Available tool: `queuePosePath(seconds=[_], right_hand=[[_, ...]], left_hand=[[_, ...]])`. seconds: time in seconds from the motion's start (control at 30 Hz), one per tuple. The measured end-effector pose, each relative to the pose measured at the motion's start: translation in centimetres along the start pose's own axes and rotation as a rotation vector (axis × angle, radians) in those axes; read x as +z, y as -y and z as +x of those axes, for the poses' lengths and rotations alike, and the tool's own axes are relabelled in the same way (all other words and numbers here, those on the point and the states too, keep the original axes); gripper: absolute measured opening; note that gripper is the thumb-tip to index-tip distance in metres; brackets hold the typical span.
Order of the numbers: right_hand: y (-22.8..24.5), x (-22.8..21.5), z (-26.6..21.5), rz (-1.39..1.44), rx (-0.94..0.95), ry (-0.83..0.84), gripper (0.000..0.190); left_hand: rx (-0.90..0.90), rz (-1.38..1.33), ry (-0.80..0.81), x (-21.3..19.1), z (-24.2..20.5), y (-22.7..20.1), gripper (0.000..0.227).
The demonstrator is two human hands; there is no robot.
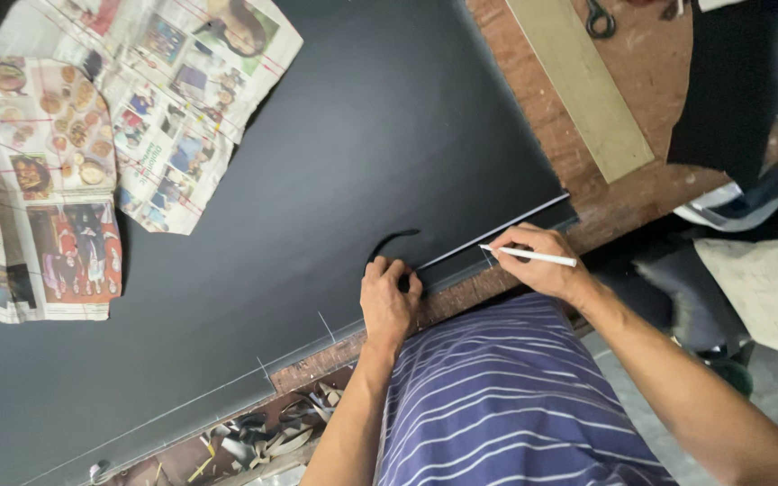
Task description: The person uses a metal ruler and a white marker to measure and mark lines on a large black sheet and a newspaper placed on a workbench. They repeatedly reposition the ruler and draw straight lines across both surfaces.
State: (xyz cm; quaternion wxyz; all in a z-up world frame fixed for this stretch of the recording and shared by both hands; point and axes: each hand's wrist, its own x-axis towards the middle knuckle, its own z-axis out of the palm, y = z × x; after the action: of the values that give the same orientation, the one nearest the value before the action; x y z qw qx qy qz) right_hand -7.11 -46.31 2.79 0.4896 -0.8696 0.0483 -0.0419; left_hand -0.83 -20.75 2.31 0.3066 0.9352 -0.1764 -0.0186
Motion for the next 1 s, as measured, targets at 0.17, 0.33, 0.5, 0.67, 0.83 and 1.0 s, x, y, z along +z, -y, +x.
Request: queuePosePath(seconds=[0.17,0.33,0.5,0.67,0.83,1.0], right_hand=[[-0.3,0.2,-0.7,-0.006,0.083,0.048,0.014],[0.1,-0.1,0.0,-0.029,0.067,0.049,0.014],[0.3,0.1,-0.4,-0.042,0.125,0.065,0.015],[0.5,-0.1,0.3,-0.012,0.049,0.032,0.015],[0.5,0.0,-0.3,-0.062,0.161,0.104,0.013],[-0.3,-1.8,-1.4,0.077,0.240,0.031,0.018]], left_hand=[[-0.024,-0.001,0.006,0.2,-0.6,-0.1,0.009],[0.031,-0.018,-0.025,0.0,0.1,0.1,0.009],[0.019,0.000,-0.020,0.5,-0.5,0.4,0.009],[0.003,-0.001,-0.015,0.4,0.1,0.4,0.009],[-0.006,-0.045,-0.030,0.3,-0.4,0.4,0.010],[0.030,-0.167,-0.114,-1.9,-1.3,2.3,0.010]])
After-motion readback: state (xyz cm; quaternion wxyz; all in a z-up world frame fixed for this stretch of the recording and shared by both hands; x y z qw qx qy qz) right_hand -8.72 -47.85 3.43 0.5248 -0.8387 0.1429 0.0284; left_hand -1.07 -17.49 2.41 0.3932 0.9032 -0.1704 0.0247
